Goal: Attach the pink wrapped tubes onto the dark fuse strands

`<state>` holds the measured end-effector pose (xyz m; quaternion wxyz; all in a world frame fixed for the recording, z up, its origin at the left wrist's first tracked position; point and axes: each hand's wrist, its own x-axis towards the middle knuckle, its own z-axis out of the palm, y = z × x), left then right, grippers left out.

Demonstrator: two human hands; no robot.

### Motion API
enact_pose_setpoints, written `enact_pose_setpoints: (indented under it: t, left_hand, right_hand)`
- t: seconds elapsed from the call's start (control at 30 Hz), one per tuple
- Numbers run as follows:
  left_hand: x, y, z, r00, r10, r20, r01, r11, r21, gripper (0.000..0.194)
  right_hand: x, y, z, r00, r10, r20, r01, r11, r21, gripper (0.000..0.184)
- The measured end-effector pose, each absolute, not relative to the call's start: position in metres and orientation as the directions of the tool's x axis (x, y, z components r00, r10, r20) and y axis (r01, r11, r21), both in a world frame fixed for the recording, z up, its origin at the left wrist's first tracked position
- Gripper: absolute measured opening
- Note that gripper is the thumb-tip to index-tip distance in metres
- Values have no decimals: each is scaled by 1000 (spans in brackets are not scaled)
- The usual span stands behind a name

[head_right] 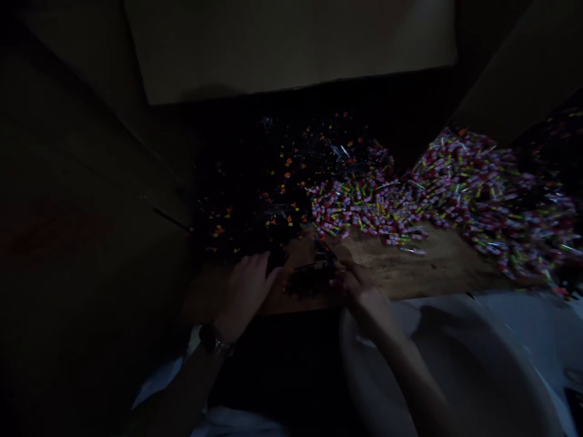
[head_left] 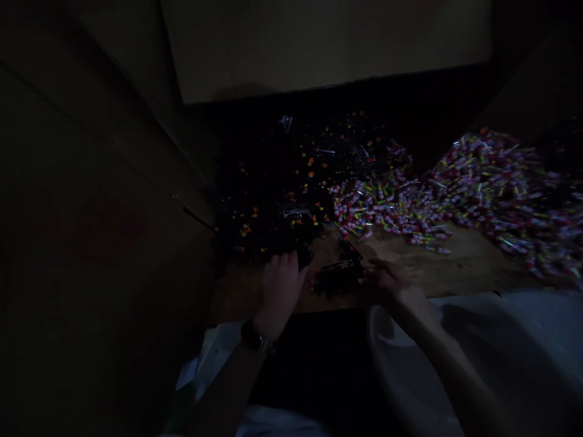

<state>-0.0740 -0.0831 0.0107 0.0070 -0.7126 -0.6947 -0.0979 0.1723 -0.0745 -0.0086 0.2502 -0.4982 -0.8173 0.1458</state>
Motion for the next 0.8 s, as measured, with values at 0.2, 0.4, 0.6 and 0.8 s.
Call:
enact_pose_setpoints:
  t: [0.2,0.4,0.6,0.8]
  left_hand:
    - [-84,-79,3,-64,991,117,965,32,261,31]
    - [-98,-76,6,-415,905,-95,384,269,883,24]
    - [-74,-86,21,-126,862,-491,-543,355,761,28]
    - [-54,-93,36,-88,879,-469,-613,324,721,28]
  right_hand:
    - [154,-82,-6,-72,996,51,510,81,-857,31]
    - [122,-94,8,-164,948,-272,171,-244,-955,29]
    - [99,-102,20,-117,958,-263,58,-258,-964,34]
    - [97,-113,30,27,979,-201,58,-202,-978,31]
